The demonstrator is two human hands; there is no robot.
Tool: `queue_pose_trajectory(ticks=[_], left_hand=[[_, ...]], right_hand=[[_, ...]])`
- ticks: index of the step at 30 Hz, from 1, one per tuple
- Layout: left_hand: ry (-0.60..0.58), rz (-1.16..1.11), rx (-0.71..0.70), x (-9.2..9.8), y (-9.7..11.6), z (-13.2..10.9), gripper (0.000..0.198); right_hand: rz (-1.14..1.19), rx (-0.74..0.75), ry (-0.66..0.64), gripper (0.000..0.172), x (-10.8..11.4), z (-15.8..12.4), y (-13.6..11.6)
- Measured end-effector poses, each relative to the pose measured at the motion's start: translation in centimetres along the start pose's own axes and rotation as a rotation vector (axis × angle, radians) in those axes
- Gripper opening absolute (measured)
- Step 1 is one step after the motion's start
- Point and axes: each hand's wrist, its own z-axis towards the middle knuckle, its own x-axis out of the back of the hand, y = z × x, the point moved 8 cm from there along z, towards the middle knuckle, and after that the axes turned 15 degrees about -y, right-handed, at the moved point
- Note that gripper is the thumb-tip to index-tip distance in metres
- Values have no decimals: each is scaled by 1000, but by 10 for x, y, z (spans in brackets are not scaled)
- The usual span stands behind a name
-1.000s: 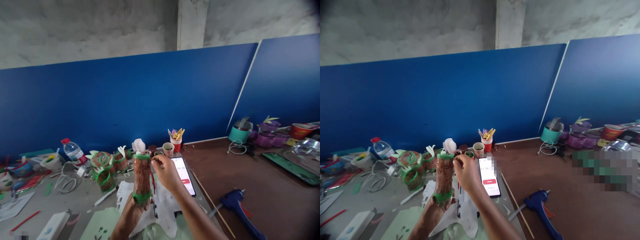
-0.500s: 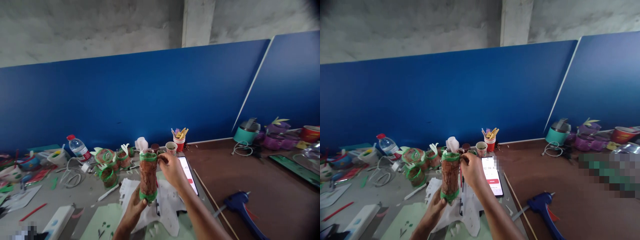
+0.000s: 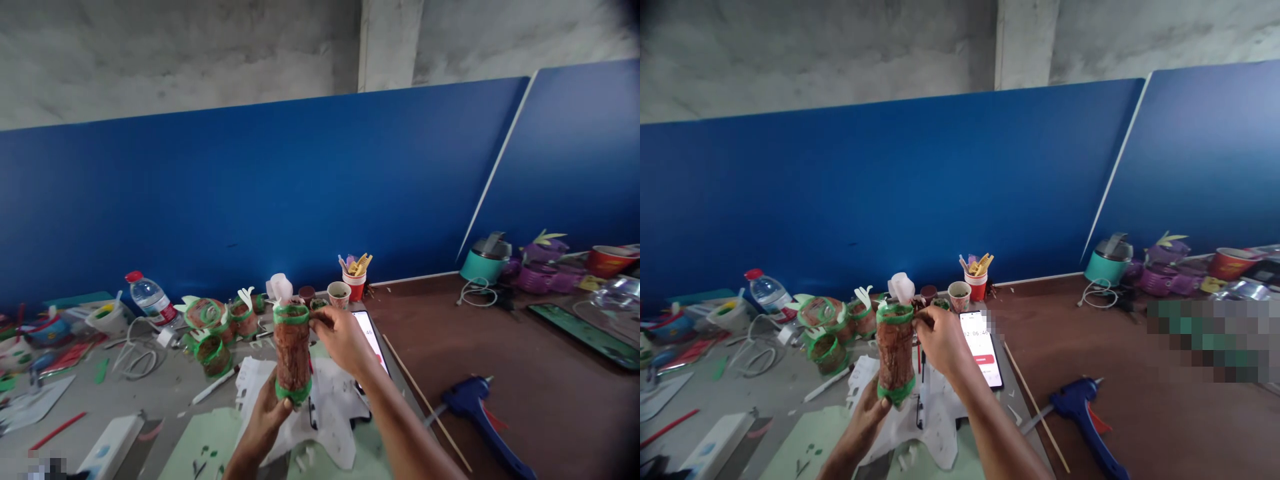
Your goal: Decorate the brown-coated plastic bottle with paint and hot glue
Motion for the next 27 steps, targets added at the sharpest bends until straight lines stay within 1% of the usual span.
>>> queue_pose_trajectory(ticks=[4,7,10,15,18,20,23,24,27], left_hand=[[-31,26,-14,-7,9,2,72],[-49,47,-17,-13,15,3,72],[-70,55,-20,-17,17,4,72],[-32,53,-10,-10,11,1,68],[-4,-41,-24,-7,4,0,61],[-19,-156,-58,-9,3,1,54],[-89,-317,-113,-18,12,6,50],[-101,-352,-109,-20,15,7,48],[-93,-421,-88,-20,22,9,43]], right_hand=[[-10,14,0,21,1,-2,-2],[-87,4,28,20,2,-3,-4],[-174,-2,64,17,3,-3,-4],[-207,-4,106,18,3,0,0],[-141,2,98,19,4,2,3],[-70,14,87,18,6,4,5],[-11,28,107,16,13,4,8],[-15,33,124,17,17,4,8],[-84,30,167,22,25,3,10]])
